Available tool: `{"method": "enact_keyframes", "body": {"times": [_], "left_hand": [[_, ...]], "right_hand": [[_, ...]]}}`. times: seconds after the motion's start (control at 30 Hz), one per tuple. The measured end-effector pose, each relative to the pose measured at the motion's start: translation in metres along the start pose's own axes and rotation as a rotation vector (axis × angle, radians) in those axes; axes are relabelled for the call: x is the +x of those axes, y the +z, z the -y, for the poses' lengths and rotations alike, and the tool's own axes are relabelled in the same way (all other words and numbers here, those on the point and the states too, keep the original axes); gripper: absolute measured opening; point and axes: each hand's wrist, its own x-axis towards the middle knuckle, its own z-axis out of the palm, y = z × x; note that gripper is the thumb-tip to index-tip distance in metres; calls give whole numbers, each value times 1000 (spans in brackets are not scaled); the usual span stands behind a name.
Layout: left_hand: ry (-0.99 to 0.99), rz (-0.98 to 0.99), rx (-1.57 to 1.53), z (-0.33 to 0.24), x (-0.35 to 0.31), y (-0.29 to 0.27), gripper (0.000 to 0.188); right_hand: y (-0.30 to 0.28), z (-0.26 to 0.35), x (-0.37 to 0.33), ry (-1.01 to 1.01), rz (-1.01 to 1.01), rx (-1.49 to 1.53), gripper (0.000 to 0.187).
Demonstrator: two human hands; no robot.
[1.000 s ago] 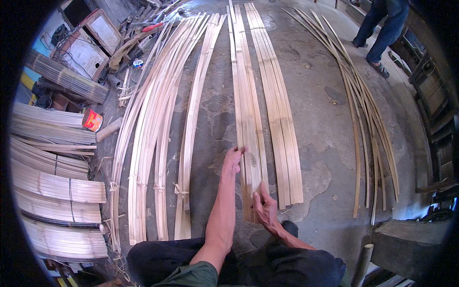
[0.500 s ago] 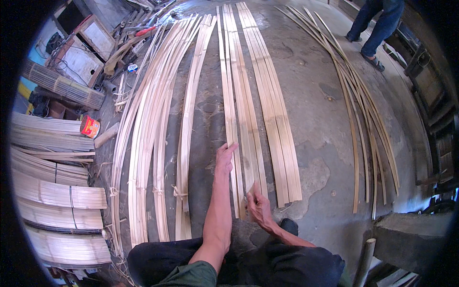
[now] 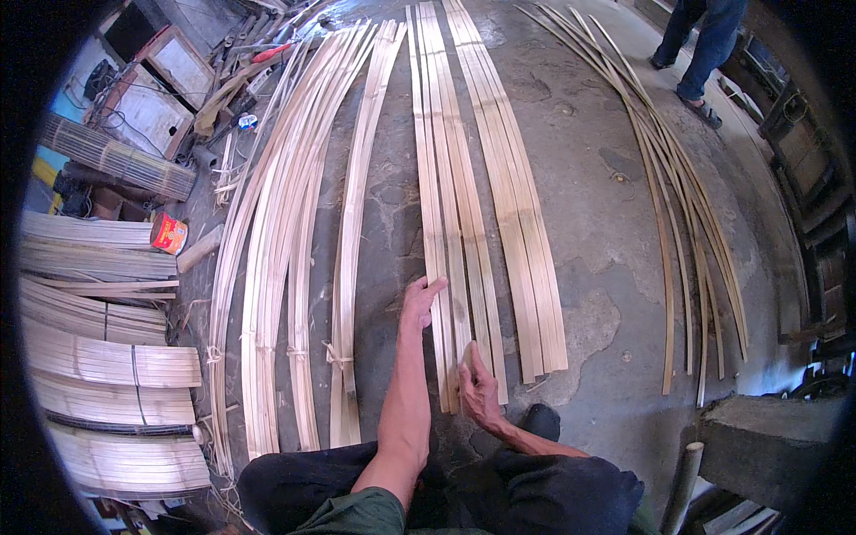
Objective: The person sits on the floor and arranges long, thin wooden strips into a neat pile. They repeatedly pick up individual strips, align them with others, and place them back down to form a growing stack.
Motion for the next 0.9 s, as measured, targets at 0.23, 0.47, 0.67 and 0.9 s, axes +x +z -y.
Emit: {"method": "enact_keyframes", "body": {"times": [0.23,0.47,0.67,0.9], "left_hand": [[26,-37,13,15,18,-16,26],[113,-178,274,19,15,-8,22],[235,-270,518,18,11,0,22],[230,-313,598,7,-1,17,19]], "right_hand": [[-7,-10,7,-2,97,-152,61],[-21,-11,17,-74,170,-261,64],[-26,-16,22,-92,180,-414,65],[-35,-9,26,-7,305,-699,67]]}}
